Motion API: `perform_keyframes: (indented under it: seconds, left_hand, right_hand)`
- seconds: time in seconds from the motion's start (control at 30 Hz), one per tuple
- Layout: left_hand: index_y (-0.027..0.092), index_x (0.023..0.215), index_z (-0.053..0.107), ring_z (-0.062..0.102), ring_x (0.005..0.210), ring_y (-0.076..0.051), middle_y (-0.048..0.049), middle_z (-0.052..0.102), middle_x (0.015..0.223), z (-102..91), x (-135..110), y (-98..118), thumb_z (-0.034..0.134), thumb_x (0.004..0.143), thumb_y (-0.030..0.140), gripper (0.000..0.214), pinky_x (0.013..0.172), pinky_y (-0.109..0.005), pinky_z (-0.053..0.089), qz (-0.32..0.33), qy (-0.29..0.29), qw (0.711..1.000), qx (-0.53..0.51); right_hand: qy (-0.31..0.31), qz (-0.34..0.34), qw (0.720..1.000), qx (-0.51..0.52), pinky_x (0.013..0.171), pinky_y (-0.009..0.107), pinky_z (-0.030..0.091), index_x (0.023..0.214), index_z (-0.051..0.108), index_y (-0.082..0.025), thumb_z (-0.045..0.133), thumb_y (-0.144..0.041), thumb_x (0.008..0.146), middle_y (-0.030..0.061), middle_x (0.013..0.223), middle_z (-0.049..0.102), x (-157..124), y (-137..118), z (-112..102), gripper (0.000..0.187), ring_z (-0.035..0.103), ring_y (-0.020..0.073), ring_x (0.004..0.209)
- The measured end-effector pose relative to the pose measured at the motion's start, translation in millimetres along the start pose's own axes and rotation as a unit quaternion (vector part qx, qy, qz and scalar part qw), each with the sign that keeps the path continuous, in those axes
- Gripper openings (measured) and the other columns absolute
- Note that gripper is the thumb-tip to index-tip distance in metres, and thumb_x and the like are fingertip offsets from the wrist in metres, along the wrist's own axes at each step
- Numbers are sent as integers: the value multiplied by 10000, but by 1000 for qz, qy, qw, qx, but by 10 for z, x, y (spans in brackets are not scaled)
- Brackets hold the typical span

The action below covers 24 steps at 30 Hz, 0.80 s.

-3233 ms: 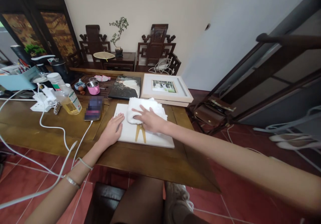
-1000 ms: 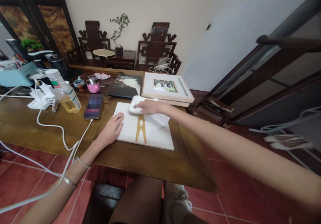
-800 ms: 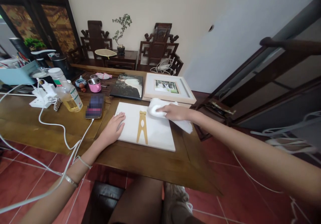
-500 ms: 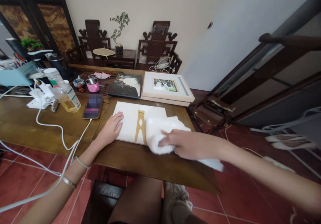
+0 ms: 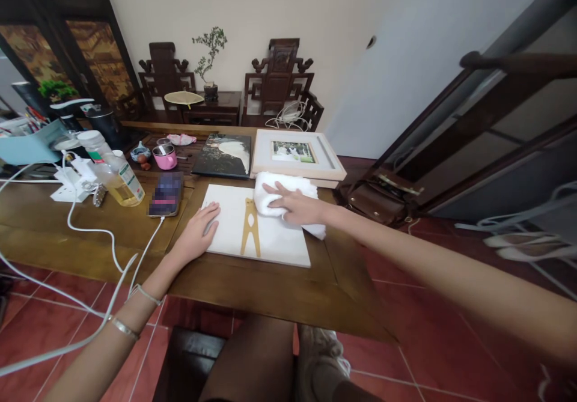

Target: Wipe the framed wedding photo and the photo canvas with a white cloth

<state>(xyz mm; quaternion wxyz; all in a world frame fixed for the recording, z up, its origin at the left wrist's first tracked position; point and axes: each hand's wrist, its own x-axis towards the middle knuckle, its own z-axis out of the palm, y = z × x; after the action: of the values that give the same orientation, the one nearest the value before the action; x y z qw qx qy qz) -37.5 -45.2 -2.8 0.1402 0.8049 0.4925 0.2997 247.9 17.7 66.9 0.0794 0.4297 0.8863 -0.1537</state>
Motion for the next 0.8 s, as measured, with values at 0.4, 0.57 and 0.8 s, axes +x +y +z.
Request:
perform_keyframes:
  seconds: [0.4, 0.57, 0.8]
  left_hand:
    - [113, 1240, 577, 450, 1312, -239, -147, 538, 1354, 29, 6, -12, 408, 911, 296, 412, 1132, -469, 300, 2, 16, 1000, 4]
    - [132, 1225, 590, 461, 1303, -236, -133, 547, 1348, 12, 17, -1, 430, 903, 301, 397, 1132, -460, 310, 1, 17, 1000, -3]
    - [103, 1227, 590, 447, 1313, -243, -148, 533, 1358, -8, 21, -6, 431, 907, 305, 410, 1132, -454, 307, 2, 11, 1000, -5]
  right_hand:
    - [-152, -27, 984, 91, 966, 324, 444, 1122, 696, -265, 423, -6, 621, 10, 1206, 649, -1017, -705, -140, 627, 546, 235, 1184]
    - [-99, -17, 990, 97, 1019, 373, 402, 1185, 668, -249, 441, -65, 658, 29, 1235, 632, -669, -336, -109, 602, 517, 254, 1215]
    - [-14, 21, 999, 44, 1070, 407, 324, 1307, 569, -185, 420, -91, 696, 57, 1370, 524, -10, 157, -147, 636, 371, 270, 1334]
